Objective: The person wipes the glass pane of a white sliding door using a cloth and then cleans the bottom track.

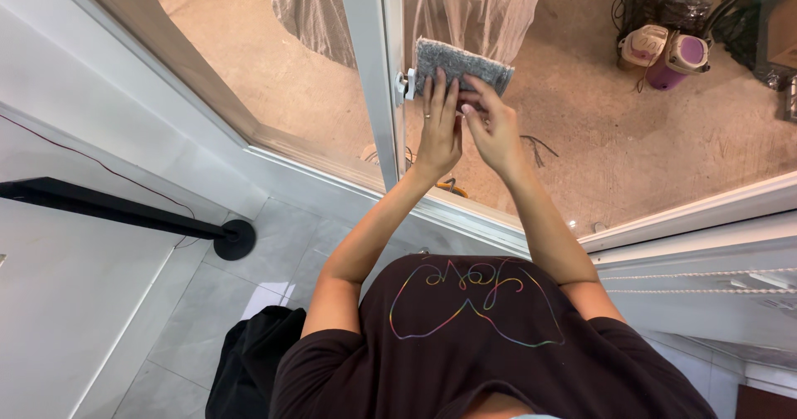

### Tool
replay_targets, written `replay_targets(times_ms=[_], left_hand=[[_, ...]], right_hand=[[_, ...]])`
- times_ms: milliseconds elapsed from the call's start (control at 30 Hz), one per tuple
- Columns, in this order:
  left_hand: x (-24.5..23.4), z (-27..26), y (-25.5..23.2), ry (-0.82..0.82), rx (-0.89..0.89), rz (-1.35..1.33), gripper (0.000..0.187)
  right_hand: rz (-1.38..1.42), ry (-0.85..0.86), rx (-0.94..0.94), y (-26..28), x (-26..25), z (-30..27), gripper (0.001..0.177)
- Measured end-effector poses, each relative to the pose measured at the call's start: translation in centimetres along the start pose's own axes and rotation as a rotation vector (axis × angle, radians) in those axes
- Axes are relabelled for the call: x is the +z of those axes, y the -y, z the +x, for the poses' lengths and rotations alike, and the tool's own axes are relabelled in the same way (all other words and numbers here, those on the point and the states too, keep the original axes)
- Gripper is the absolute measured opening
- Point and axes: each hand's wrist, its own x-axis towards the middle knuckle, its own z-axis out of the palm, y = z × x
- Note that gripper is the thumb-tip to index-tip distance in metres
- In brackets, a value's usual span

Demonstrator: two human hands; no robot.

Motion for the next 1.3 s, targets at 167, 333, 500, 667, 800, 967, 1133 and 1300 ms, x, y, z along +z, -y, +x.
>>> replay_targets(times_ms=[167, 333, 500, 667, 800, 967, 1133, 1300], left_hand=[[1.2, -3.6, 1.6, 0.018, 0.021, 0.013, 0.070], [1.4, -6.2, 2.0, 0.064, -0.069, 0.035, 0.072], [0.3, -4.8, 0.3, -0.041, -0.151, -0.021, 0.068], [1.2, -4.3, 0.9, -0.022, -0.165, 0.061, 0.064], [2.9, -7.0, 3.9, -0.021, -0.156, 0.028, 0.067], [3.9, -11.5, 8.0, -0.022, -0.149, 0.093, 0.070], [3.6, -14.1, 9.3, 0.094, -0.240, 0.080, 0.073], [2.8, -12.6, 8.2, 0.090, -0.245, 0.095, 0.069]], right_hand=[[-0.002, -0.002, -0.018, -3.9, 1.3, -2.0, 0.043], [-0.052, 0.018, 0.037, -7.1, 2.4, -3.5, 0.042], [-0.046, 0.016, 0.054, -7.3, 2.3, -3.1, 0.039], [-0.015, 0.032, -0.015, -6.2, 2.3, -3.0, 0.043], [-0.058, 0.099, 0.055, -7.5, 2.9, -3.4, 0.047], [-0.050, 0.142, 0.215, -11.3, 5.7, -5.4, 0.051], [0.008, 0.136, 0.163, -13.7, 7.2, -6.9, 0.049], [0.059, 0.108, 0.133, -13.5, 6.9, -5.7, 0.050]])
